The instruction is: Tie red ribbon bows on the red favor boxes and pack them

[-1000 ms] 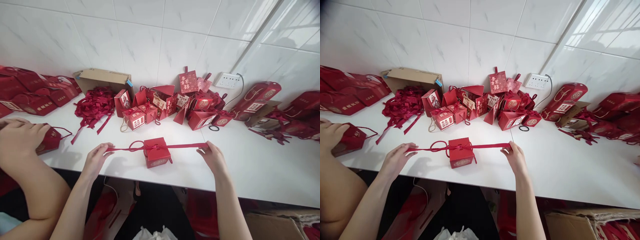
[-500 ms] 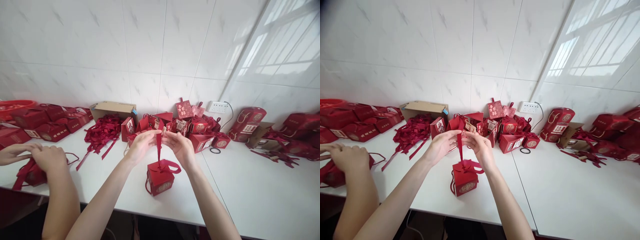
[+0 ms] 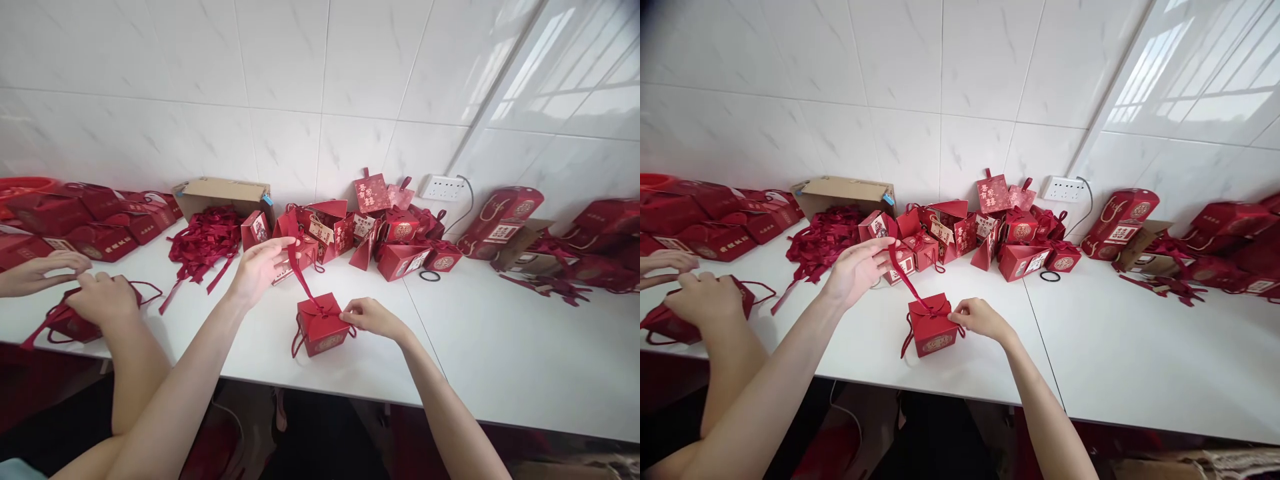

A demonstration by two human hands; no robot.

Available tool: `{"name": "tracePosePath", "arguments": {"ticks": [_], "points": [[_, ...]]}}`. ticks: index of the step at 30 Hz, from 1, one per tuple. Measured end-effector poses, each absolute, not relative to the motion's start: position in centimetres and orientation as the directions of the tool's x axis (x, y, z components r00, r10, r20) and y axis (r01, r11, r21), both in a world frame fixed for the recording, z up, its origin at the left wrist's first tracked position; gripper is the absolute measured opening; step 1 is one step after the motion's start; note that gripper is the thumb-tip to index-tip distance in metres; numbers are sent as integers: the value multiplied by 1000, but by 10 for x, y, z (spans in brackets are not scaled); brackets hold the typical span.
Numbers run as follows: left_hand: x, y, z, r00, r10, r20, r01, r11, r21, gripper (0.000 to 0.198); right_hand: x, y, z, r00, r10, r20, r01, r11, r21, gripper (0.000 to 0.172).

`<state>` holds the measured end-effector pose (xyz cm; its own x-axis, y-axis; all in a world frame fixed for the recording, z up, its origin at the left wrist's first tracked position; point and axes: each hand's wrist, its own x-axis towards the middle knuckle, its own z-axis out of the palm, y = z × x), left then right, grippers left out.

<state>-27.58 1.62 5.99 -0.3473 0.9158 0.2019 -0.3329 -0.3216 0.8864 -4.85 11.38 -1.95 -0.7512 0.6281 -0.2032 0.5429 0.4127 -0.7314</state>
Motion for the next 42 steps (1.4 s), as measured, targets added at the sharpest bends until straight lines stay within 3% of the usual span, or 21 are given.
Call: {"name": "tracePosePath", "arguments": {"ticks": [3,6,10,14,17,21,24,27,32,36,39,41,42], "points": [[-276,15,62,-355,912,203,-340,-328,881,19,-40,120,-7,-750,615,-244,579,432,-691,35],[-276,16,64,-360,908,213,-338,-340,878,15,-30,126,15,-792,560,-243,513,394,-763,32],[-269,21,70,-334,907,255,-331,-367,869,11,-38,125,49,-862,505,-51,230,299,-926,28],[-254,28,77,-264,921,286,-264,-355,897,16,-69,112,72,-884,463,61,-63,12,-998,25],[-247,28,79,-239,924,297,-200,-346,917,19,-91,102,75,-873,476,103,-207,-171,-963,23],[-249,26,78,-251,916,314,-170,-361,917,19,-107,92,66,-748,660,71,-444,-418,-793,22],[-251,26,75,-283,911,299,-167,-353,920,18,-112,85,59,-654,749,105,-589,-416,-693,30],[-248,27,74,-283,912,296,-157,-349,924,20,-117,78,55,-569,803,175,-654,-313,-689,36],[-248,21,82,-273,915,298,-241,-365,899,17,-105,81,56,-518,817,252,-659,-194,-726,31],[-275,6,77,-234,948,214,-358,-289,888,43,-62,106,53,-646,716,266,-586,-242,-773,46],[-290,-3,50,-245,964,101,-146,-140,979,44,-40,120,34,-662,732,159,-369,-133,-920,47],[-287,-5,24,-236,970,60,156,-23,987,34,-39,117,15,-660,750,44,-38,25,-999,43],[-281,-5,11,-233,970,74,309,1,951,28,-42,112,5,-658,753,-8,149,120,-982,41]]}}
